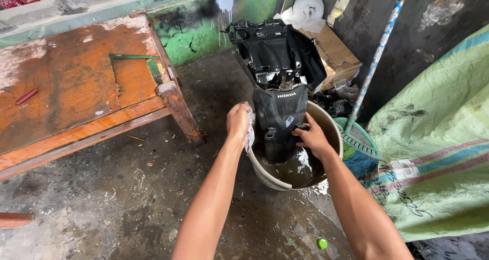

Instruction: Cleaning a black plastic motorcycle fender with a cloth and soapy water

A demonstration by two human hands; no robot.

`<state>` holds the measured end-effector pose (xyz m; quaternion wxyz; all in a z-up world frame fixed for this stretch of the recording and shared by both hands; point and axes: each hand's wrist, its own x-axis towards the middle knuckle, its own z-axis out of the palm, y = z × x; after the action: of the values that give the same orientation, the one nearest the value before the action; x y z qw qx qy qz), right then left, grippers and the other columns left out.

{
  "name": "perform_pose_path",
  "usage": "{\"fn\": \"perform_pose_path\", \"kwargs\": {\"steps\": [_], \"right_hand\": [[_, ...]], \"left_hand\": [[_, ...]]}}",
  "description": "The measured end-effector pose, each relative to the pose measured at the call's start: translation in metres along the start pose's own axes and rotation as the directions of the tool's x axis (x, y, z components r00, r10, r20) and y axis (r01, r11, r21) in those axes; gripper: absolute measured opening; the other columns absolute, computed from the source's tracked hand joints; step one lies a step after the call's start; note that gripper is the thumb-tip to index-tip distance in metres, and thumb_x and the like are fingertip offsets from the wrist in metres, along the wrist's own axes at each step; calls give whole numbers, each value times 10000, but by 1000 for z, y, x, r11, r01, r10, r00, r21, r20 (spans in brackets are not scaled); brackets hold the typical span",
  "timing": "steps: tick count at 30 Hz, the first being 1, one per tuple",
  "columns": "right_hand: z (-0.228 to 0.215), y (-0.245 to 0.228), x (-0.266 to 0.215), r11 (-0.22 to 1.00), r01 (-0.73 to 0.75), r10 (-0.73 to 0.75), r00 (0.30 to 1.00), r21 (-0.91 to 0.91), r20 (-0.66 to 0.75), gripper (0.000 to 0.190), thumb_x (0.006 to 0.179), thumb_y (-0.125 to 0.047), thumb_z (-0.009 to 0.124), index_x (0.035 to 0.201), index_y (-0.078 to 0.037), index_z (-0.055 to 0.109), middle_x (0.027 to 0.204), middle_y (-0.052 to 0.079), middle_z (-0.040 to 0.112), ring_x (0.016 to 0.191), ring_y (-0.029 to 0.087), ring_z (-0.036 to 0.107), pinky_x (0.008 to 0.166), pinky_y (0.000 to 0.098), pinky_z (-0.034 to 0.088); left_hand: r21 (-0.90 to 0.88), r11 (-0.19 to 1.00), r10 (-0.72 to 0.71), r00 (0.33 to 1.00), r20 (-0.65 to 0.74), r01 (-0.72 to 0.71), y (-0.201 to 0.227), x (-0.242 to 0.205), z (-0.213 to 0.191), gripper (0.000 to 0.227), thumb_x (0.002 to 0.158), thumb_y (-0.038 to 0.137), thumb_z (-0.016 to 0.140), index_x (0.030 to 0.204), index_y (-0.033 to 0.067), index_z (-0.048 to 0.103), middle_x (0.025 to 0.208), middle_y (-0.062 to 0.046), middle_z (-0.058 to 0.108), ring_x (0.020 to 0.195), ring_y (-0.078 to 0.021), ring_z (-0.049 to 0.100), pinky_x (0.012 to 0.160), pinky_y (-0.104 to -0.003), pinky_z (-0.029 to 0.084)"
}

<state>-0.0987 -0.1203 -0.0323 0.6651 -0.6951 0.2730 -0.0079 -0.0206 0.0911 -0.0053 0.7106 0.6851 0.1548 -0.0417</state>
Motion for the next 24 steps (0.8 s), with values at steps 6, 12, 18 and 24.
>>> {"fn": "perform_pose_path", "kwargs": {"steps": [6, 12, 18, 24], "right_hand": [[-8, 6, 13, 984, 42, -46, 999, -173, -18, 882, 655, -78, 825, 1472, -128, 495, 1256, 249, 598, 1127, 351, 633, 812, 445, 616], [-10, 8, 12, 973, 82, -97, 993, -217, -61, 822, 643, -62, 856, 1388, -65, 511, 1203, 227, 540, 1061, 343, 628, 688, 390, 639], [-9, -35, -17, 978, 176, -189, 975, -107, -116, 761, 653, -17, 786, 1363, -36, 514, 1229, 273, 535, 997, 353, 634, 707, 414, 640], [-22, -93, -43, 943, 316, -333, 915, -107, -229, 717, 682, -51, 751, 1358, -135, 528, 1146, 143, 642, 900, 220, 634, 701, 291, 624]], "left_hand": [[81, 996, -29, 996, 86, 22, 23, -32, 4, 571, 820, 363, 642, 1352, 156, 661, 1364, -145, 649, 1327, -337, 549, 1090, -447, 450], [184, 982, 13, 995, 97, -31, 12, -27, 8, 602, 817, 419, 665, 1368, 175, 648, 1391, -118, 633, 1354, -301, 529, 1122, -422, 431], [181, 974, 118, 987, 109, -136, 31, -43, -1, 626, 864, 454, 686, 1361, 76, 640, 1359, -215, 612, 1341, -373, 527, 1124, -456, 415], [167, 954, 225, 963, 148, -249, 34, -47, 10, 618, 875, 534, 704, 1307, 92, 679, 1270, -206, 614, 1303, -388, 553, 1094, -445, 439]]}}
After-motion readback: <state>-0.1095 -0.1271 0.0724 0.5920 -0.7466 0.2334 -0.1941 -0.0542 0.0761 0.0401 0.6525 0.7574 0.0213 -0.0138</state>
